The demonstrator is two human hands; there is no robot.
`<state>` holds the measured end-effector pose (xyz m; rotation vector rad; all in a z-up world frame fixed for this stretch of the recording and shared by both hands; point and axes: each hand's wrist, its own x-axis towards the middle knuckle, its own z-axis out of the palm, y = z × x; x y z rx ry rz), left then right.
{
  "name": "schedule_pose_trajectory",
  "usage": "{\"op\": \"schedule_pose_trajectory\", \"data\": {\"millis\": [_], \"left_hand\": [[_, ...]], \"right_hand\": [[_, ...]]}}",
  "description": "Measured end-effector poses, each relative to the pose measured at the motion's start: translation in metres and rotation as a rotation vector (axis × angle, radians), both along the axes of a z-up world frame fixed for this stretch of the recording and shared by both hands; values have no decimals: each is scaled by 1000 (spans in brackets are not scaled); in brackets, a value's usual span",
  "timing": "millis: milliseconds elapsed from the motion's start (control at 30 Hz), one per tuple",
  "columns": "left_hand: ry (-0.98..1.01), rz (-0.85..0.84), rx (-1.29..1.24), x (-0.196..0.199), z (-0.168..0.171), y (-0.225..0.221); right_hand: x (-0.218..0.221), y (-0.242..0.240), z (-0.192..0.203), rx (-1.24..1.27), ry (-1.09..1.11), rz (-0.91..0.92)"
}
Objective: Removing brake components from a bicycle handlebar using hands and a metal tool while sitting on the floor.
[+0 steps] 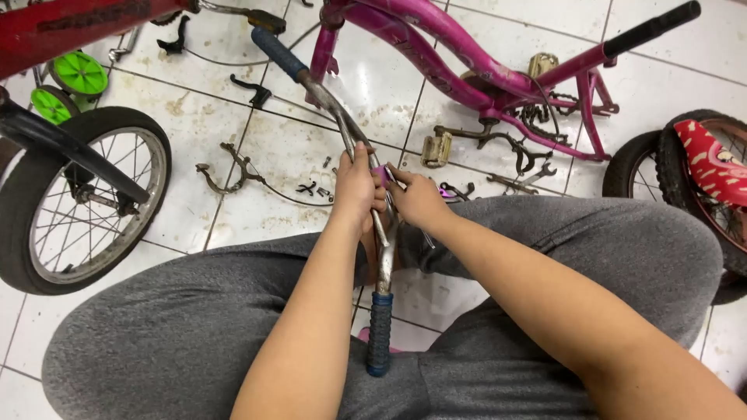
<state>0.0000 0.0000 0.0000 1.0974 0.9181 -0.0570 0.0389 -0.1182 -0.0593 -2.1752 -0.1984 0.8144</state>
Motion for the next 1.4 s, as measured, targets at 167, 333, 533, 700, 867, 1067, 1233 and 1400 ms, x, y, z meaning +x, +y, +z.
{"op": "schedule_pose_trajectory", "data": {"millis": [167,333,533,700,867,1067,1233,1400], "left_hand": [[-16,-39,33,-3,-3,0],[-12,-22,30,0,1,-1],[-38,-38,16,2,5,1],[-7,-8,-3,-2,5,1],[7,-6,-16,-4,5,4],[34,-19,20,-5,2,8],[44,-53,47,1,5,10],[54,-88,75,1,-1,12]], "right_hand": [[-15,5,38,-45,-2,79],[-10,7,21,-52,10,97],[3,6,-31,84,142,-131],[-19,14,25,348,408,-415],[-8,5,14,195,320,-265],[23,-5,27,-106,-3,202],[56,-2,89,-218,40,477],[100,6,41,-447,-188,775]]}}
